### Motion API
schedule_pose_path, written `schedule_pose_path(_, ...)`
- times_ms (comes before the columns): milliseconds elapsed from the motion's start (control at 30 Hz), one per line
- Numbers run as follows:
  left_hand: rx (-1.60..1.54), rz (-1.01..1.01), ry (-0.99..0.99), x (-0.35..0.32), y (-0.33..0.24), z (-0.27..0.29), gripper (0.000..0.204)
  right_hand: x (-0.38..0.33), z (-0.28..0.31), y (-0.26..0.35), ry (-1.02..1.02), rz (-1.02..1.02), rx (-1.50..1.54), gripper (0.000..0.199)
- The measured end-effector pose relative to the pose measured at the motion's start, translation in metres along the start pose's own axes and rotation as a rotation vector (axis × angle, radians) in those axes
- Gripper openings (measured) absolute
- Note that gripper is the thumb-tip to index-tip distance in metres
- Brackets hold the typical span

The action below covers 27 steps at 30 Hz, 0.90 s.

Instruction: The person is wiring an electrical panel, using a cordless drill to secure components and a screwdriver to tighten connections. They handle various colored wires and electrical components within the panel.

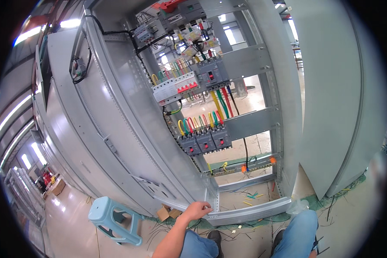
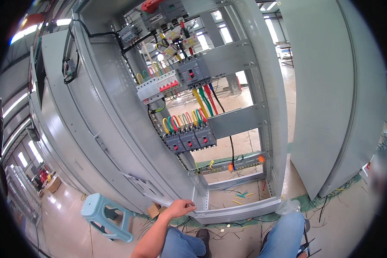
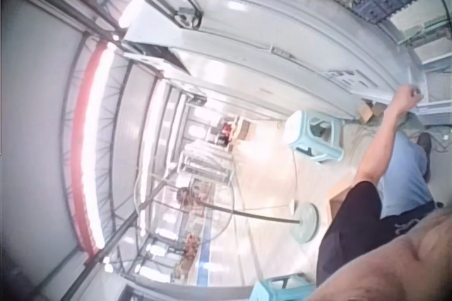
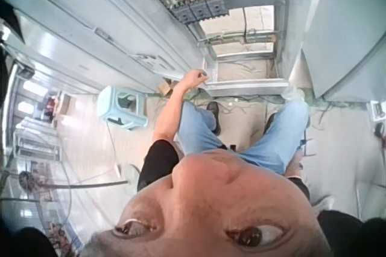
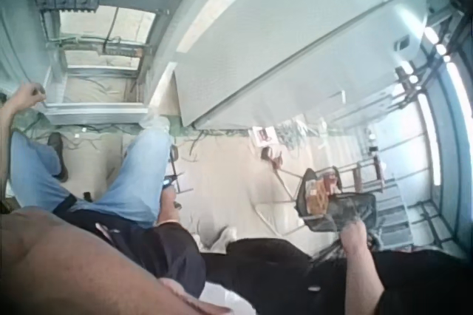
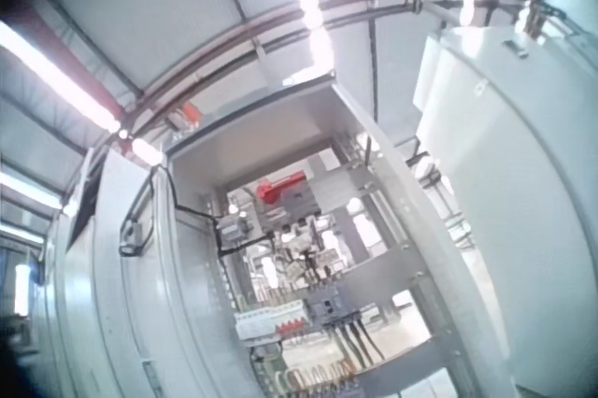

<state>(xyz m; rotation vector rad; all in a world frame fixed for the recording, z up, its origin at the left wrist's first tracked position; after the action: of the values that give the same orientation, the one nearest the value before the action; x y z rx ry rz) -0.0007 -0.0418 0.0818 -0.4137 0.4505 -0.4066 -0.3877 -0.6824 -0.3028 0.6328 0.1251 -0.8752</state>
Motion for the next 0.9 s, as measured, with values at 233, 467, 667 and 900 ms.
schedule_pose_path(233, -0.071, 0.012, -0.014, -0.044, 0.031, -0.021, 0.032, 0.047, 0.023, 0.013, -0.245, 0.004, 0.004, 0.027)
schedule_pose_path(467, -0.060, -0.042, -0.228, -0.079, -0.018, -0.006, 0.030, 0.108, -0.004, 0.081, 0.266, 0.075, 0.061, 0.035)
schedule_pose_path(667, -0.139, -0.310, -0.750, -0.166, -0.085, -0.009, 0.020, 0.080, 0.002, 0.122, 0.442, 0.134, 0.210, 0.038)
schedule_pose_path(900, -0.217, -0.154, -0.972, -0.280, -0.051, -0.087, 0.021, 0.088, 0.031, 0.229, 0.615, 0.187, 0.577, 0.042)
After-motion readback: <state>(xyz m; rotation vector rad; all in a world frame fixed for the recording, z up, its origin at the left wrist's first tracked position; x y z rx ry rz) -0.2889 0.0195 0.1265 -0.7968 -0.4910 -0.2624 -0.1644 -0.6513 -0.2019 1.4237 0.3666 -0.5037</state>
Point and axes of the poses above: each hand's wrist, its own x-axis towards the middle knuckle, its own z-axis out of the back of the hand, y = z × x, the point moved 9 cm from there along x, towards the middle knuckle, and after that the axes turned 15 degrees about y, right-handed, at the moved point
